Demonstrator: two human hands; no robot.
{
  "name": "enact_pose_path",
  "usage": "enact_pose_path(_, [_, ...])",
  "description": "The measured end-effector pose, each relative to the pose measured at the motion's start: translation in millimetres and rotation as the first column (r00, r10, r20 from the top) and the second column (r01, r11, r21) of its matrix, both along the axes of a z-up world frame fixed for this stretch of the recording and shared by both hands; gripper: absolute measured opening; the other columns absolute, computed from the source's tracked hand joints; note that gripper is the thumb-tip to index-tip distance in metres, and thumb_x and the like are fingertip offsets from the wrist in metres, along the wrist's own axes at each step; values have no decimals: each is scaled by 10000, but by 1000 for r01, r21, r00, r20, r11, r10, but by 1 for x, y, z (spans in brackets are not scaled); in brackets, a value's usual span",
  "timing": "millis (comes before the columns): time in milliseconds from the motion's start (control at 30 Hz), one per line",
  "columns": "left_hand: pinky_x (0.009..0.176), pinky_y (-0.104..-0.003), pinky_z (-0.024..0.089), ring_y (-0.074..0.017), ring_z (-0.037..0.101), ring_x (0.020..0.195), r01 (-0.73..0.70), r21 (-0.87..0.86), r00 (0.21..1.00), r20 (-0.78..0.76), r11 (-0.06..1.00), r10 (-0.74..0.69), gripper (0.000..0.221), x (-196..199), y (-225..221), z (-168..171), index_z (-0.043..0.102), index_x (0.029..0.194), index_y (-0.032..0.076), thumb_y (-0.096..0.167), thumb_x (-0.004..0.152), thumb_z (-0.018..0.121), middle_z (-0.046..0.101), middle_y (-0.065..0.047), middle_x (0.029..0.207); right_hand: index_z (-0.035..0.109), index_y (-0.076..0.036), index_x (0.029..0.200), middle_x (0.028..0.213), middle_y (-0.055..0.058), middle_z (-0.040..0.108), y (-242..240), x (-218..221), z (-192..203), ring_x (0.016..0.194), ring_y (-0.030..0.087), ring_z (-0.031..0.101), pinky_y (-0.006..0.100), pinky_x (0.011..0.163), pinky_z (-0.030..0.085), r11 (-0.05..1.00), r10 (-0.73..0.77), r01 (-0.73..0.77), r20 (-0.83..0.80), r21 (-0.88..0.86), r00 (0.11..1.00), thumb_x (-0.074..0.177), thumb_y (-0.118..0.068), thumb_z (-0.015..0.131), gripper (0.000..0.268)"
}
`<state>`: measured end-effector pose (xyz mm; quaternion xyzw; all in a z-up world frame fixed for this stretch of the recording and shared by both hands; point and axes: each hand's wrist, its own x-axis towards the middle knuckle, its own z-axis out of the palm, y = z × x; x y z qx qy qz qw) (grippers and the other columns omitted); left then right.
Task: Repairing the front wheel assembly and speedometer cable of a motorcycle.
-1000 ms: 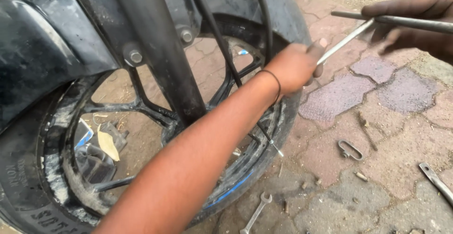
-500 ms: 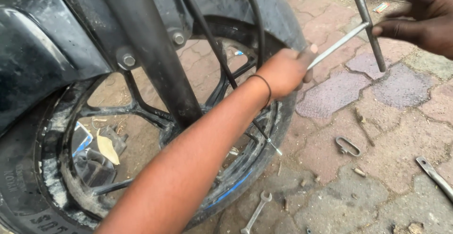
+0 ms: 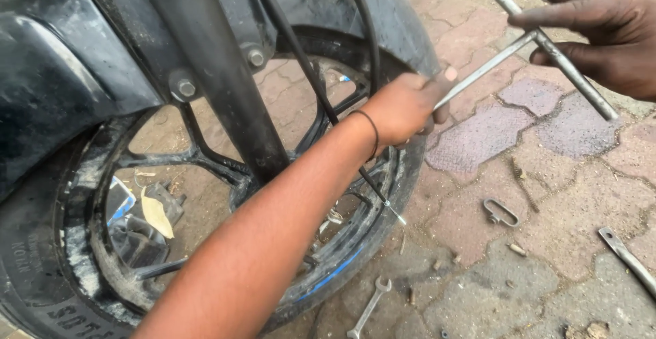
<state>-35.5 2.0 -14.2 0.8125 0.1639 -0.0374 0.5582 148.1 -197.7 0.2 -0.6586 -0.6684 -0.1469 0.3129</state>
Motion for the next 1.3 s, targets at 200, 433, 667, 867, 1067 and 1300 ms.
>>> enact_pose_path(200, [444,-306,386,-127,452,467,-61,17,998,-8,998,61,626,0,0,-1,622,716,60,580,1006,428,504,-4,559,699,-38,1160,1353,137,659,-1,-5,15,1153,223,694,338,870,549,994,-91,47,-539,-95,838,948,-53,621,227])
enact_pose_path(433, [424,-311,372,-130,464,457,-68,-43,997,25,997,69,588,-4,1,-6,632,727,44,541,996,468,531,-18,564,625,5,1334,1108,179,675,-1,-12,-3,1018,239,685,361,905,539,967,-256,233,-454,-108,853,968,-26,626,367])
enact_pose_path(667, [424,-303,345,-120,419,464,-25,-58,1000,-20,998,24,597,-9,2,-5,631,751,55,557,1017,448,495,5,569,636,32,1322,1243,213,693,-3,-17,7,1135,320,689,420,951,519,981,-152,96,-354,-169,923,962,35,520,378])
enact_pose_path(867, [481,-326,440,-143,507,497,-71,64,997,-28,995,73,640,-3,7,-13,660,758,53,594,994,413,561,-14,582,656,2,1306,1103,227,728,20,-46,35,963,320,736,443,838,607,861,-485,345,-397,-374,779,1065,-51,524,280])
enact_pose_path(1067, [560,-320,491,-138,570,556,-32,222,999,-19,975,37,695,-7,3,-10,694,761,68,639,988,369,622,-11,622,696,-69,1251,1071,228,735,13,-23,36,869,308,731,444,785,612,776,-623,408,-482,-481,616,1020,-102,612,248])
enact_pose_path(1300, [559,-358,476,-174,535,570,-43,148,999,-17,988,46,644,-5,7,-16,681,767,71,609,996,411,573,-30,638,733,-14,1128,1239,165,717,-4,-22,0,1116,239,693,375,859,556,994,-103,70,-589,-78,802,923,-65,670,221])
